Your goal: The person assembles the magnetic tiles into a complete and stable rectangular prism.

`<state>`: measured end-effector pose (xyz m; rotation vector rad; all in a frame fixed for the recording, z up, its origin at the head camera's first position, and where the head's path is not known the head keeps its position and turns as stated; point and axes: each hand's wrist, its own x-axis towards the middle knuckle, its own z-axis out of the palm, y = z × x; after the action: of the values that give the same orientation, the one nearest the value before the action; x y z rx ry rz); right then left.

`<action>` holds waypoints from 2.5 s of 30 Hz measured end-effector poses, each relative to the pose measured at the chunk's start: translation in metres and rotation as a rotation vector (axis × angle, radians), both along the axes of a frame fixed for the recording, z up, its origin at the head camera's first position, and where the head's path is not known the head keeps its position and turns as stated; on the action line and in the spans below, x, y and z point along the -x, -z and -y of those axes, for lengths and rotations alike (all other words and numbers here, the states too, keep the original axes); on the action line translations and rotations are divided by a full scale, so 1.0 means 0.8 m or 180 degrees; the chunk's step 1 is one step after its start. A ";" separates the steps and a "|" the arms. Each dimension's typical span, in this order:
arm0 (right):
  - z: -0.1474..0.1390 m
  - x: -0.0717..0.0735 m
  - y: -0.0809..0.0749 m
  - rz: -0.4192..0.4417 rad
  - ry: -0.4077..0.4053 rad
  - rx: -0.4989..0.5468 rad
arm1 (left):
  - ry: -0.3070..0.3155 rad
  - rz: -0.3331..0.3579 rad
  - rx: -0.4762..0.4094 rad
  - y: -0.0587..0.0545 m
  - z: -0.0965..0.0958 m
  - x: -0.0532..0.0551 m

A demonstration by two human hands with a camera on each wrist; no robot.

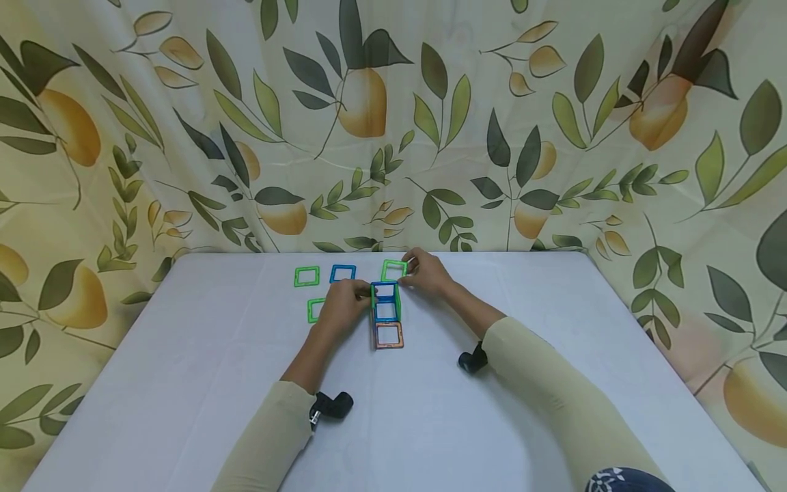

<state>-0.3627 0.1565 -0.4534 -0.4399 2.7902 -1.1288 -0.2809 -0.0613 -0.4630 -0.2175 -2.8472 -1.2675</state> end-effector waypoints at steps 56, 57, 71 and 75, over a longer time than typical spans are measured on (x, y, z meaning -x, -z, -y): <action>-0.028 -0.025 -0.001 -0.0025 -0.0090 0.0607 | -0.0009 0.0014 -0.0042 -0.001 0.000 -0.001; -0.028 -0.026 -0.001 -0.0032 -0.0097 0.0601 | -0.0015 0.0014 -0.0040 0.000 0.000 -0.001; -0.033 -0.034 -0.001 -0.0187 -0.0118 0.0512 | -0.0031 0.0008 -0.0046 0.000 0.000 -0.002; -0.033 -0.038 0.000 -0.0197 -0.0133 0.0512 | -0.0031 0.0023 -0.0040 -0.001 0.000 -0.003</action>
<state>-0.3325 0.1829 -0.4531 -0.5544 2.7382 -1.3588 -0.2784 -0.0612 -0.4625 -0.1990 -2.8420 -1.2866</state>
